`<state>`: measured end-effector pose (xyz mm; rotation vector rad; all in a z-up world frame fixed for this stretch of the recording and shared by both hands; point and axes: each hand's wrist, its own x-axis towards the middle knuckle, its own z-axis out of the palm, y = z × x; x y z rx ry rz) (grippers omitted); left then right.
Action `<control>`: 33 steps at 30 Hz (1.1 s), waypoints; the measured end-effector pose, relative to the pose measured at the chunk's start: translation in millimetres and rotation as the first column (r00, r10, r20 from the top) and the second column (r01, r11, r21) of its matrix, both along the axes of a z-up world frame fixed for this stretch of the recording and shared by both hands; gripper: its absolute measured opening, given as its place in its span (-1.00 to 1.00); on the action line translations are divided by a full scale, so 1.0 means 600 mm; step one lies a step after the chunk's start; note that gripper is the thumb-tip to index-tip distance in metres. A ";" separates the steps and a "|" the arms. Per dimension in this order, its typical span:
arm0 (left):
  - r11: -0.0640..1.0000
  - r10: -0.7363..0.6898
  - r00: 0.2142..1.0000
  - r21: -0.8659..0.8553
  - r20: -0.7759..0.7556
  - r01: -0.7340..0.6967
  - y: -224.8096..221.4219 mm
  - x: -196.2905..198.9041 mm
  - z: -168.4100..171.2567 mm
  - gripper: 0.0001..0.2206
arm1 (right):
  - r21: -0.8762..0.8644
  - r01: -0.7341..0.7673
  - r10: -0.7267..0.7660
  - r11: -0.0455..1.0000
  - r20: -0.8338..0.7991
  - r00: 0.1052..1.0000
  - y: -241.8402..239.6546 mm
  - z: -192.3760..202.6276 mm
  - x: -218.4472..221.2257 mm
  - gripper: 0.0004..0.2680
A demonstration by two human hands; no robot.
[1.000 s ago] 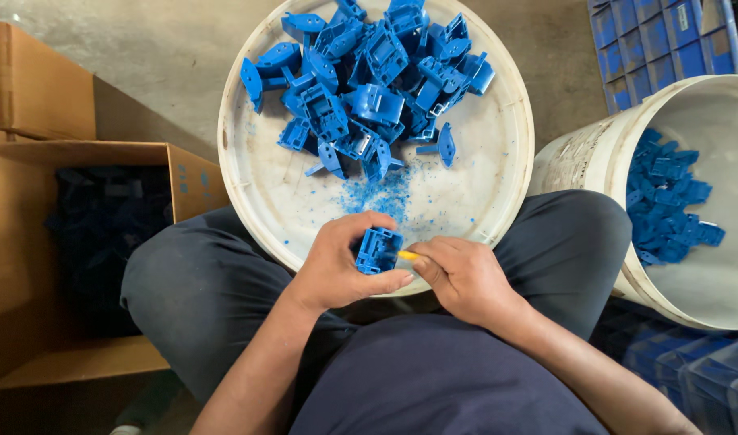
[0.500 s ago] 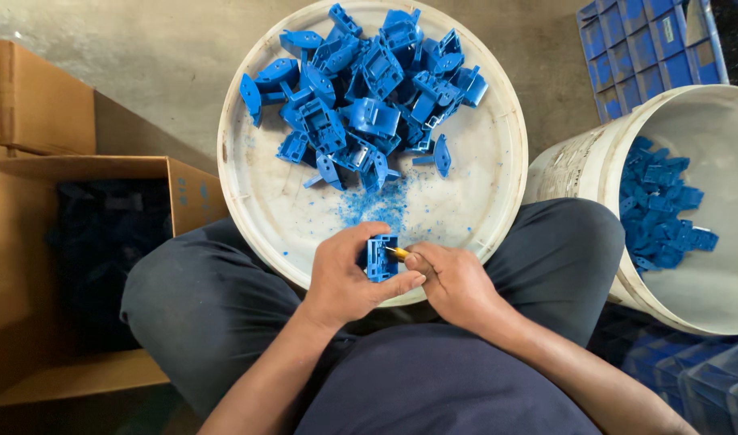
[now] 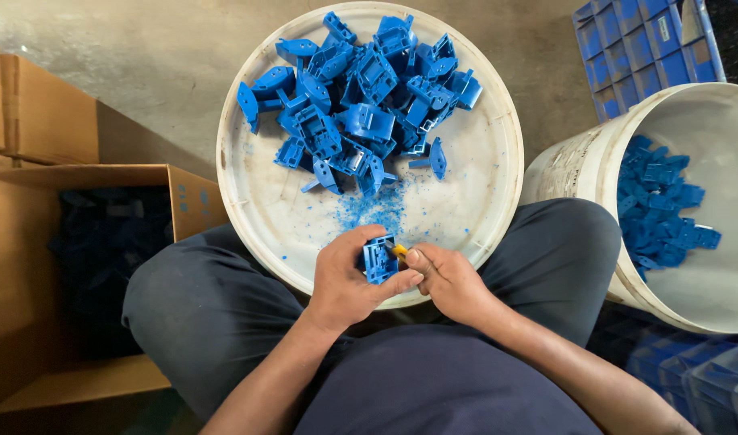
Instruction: The person uses a small tool to scrape and remove excess material from blue plastic components one by one on a white surface.
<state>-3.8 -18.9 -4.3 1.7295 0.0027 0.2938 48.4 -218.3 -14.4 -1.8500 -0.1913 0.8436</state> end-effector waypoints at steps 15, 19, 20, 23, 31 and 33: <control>0.923 0.002 0.920 0.355 -0.392 0.149 0.026 -0.017 0.031 -0.47 | 0.352 0.415 -0.338 0.839 -0.260 0.905 -0.024 -0.032 0.028 -0.70; 0.533 0.182 0.536 0.541 -0.824 0.650 0.031 -0.020 0.047 -0.42 | 0.402 0.388 -0.307 0.829 -0.253 0.917 -0.028 -0.037 0.029 -0.71; 0.523 0.184 0.537 0.545 -0.823 0.656 0.026 -0.017 0.051 -0.42 | 0.409 0.396 -0.314 0.822 -0.256 0.914 -0.030 -0.038 0.030 -0.71; 0.695 0.202 0.696 0.602 -0.689 0.393 0.010 -0.014 0.074 -0.44 | 0.454 0.336 -0.270 0.825 -0.206 0.941 -0.037 -0.036 0.026 -0.72; 0.448 0.053 0.914 0.828 -0.402 0.338 -0.038 0.034 0.128 -0.46 | 0.640 -0.096 -0.047 0.762 0.203 0.978 -0.033 -0.018 0.010 -0.71; 0.422 0.013 0.934 0.849 -0.357 0.319 -0.060 0.041 0.118 -0.49 | 0.532 -0.028 -0.100 0.847 0.211 0.972 -0.024 -0.024 0.003 -0.74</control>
